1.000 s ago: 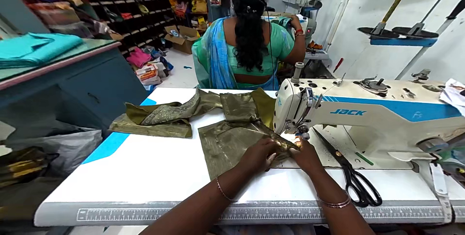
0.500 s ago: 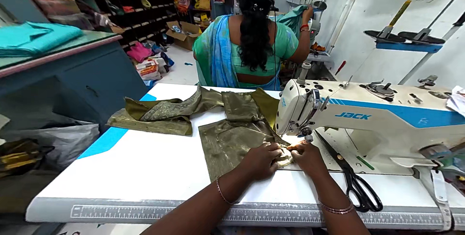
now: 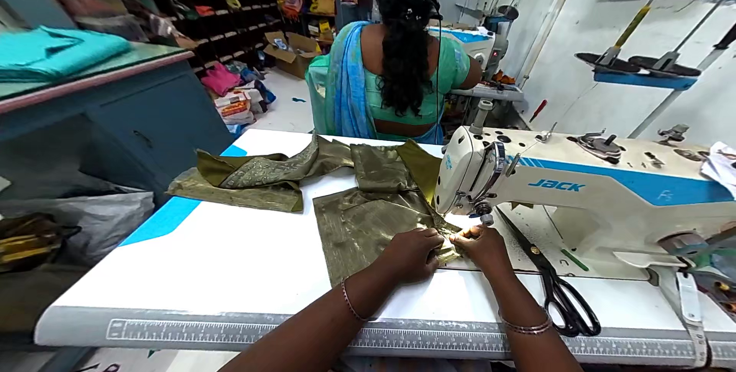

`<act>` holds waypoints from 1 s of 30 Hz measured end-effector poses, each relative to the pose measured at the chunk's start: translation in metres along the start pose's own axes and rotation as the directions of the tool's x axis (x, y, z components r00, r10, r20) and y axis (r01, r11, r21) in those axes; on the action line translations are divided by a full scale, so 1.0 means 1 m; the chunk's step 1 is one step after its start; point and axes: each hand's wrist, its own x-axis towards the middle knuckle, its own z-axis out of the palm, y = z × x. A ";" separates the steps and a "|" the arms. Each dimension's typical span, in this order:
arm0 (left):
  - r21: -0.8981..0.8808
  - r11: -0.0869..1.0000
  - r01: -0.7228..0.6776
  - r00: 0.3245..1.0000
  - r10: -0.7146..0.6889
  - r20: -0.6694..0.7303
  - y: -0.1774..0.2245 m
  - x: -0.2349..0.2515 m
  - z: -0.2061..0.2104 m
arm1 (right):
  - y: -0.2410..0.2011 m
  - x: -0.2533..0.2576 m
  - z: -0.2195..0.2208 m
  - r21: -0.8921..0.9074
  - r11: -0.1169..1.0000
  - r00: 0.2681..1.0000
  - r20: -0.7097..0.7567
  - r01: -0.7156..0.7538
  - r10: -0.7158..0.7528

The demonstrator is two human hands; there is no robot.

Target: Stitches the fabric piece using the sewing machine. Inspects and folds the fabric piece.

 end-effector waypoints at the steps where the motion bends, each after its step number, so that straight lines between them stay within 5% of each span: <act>1: -0.004 1.000 0.001 1.000 -0.001 -0.004 0.000 0.000 0.000 | 0.000 0.001 0.000 0.003 1.000 1.000 0.007 -0.010 0.010; 16: 0.036 0.999 0.014 0.997 -0.017 0.075 0.002 0.005 -0.001 | 0.003 0.003 0.001 0.031 0.999 0.999 0.033 -0.027 0.026; 30: -0.058 0.951 0.303 0.946 -0.293 0.142 0.032 0.016 -0.006 | 0.003 0.001 0.000 0.047 0.999 0.999 0.032 -0.010 0.008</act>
